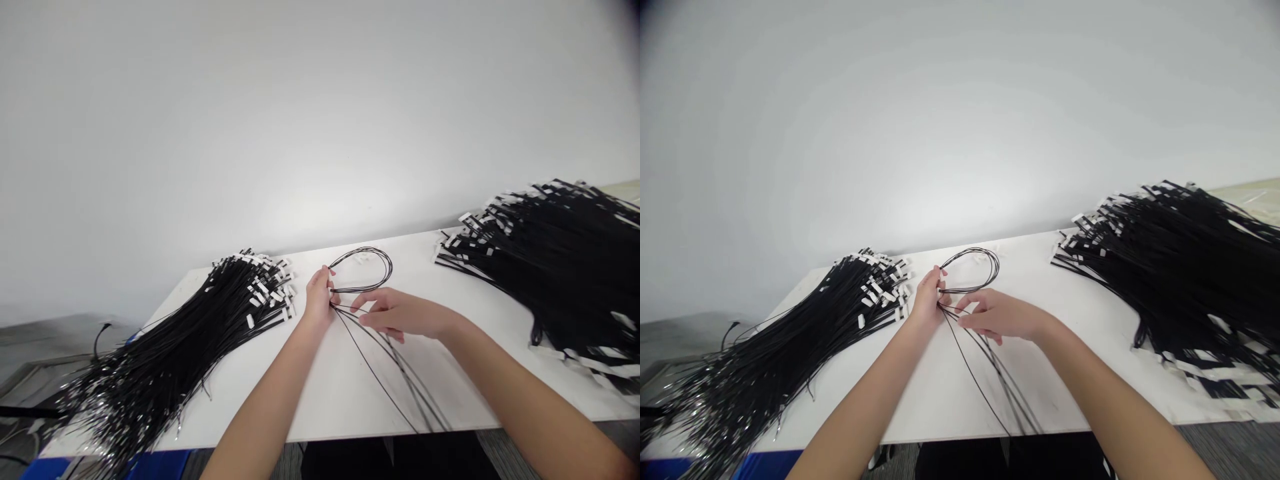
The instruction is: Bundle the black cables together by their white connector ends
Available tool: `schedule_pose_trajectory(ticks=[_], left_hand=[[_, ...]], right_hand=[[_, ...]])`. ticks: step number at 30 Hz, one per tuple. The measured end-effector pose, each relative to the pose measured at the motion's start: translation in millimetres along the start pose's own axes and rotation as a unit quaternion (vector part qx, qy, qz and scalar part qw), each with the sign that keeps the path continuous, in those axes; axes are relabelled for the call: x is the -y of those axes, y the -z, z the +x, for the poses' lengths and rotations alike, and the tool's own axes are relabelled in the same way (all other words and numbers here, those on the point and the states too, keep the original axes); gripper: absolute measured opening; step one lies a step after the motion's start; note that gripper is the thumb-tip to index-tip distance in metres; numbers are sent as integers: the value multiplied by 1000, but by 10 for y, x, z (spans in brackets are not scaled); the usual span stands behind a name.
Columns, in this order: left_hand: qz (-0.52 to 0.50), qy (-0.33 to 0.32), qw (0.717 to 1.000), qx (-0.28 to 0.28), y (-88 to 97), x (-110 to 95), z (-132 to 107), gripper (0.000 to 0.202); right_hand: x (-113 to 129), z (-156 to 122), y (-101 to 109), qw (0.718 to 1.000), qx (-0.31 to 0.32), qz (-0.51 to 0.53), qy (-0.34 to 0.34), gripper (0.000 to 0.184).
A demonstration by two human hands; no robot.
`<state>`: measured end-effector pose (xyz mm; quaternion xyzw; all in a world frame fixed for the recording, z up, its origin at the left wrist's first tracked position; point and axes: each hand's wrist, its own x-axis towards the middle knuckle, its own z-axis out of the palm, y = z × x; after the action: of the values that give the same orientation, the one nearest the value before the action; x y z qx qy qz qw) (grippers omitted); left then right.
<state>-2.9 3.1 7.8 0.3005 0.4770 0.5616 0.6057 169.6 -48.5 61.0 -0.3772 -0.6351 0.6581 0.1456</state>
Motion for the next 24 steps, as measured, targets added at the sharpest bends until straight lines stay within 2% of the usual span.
schedule_pose_trajectory(ticks=[3, 5, 9, 15, 17, 19, 21, 22, 24], left_hand=[[-8, -5, 1000, -12, 25, -22, 25, 39], [-11, -2, 1000, -20, 27, -23, 33, 40], [-8, -1, 1000, -15, 17, -14, 33, 41], [-14, -11, 1000, -26, 82, -60, 84, 40], [-19, -12, 999, -25, 105, -74, 107, 40], [-23, -10, 1000, -17, 112, -74, 119, 41], [-20, -6, 1000, -7, 107, -59, 120, 42], [-14, -4, 1000, -2, 102, -47, 118, 42], [6, -5, 1000, 10, 89, -20, 113, 41]], right_hand=[[93, -185, 167, 1000, 13, 9, 22, 40], [102, -263, 257, 998, 21, 33, 48, 34], [43, -342, 373, 989, 47, 89, 110, 18], [-102, -481, 465, 967, 72, 132, 204, 17], [-143, -512, 492, 955, 72, 138, 251, 19], [-150, -517, 507, 931, 78, 170, 313, 26], [-114, -496, 501, 907, 52, 208, 361, 29], [-84, -476, 491, 903, 12, 222, 368, 28], [-20, -415, 462, 902, -116, 230, 347, 23]])
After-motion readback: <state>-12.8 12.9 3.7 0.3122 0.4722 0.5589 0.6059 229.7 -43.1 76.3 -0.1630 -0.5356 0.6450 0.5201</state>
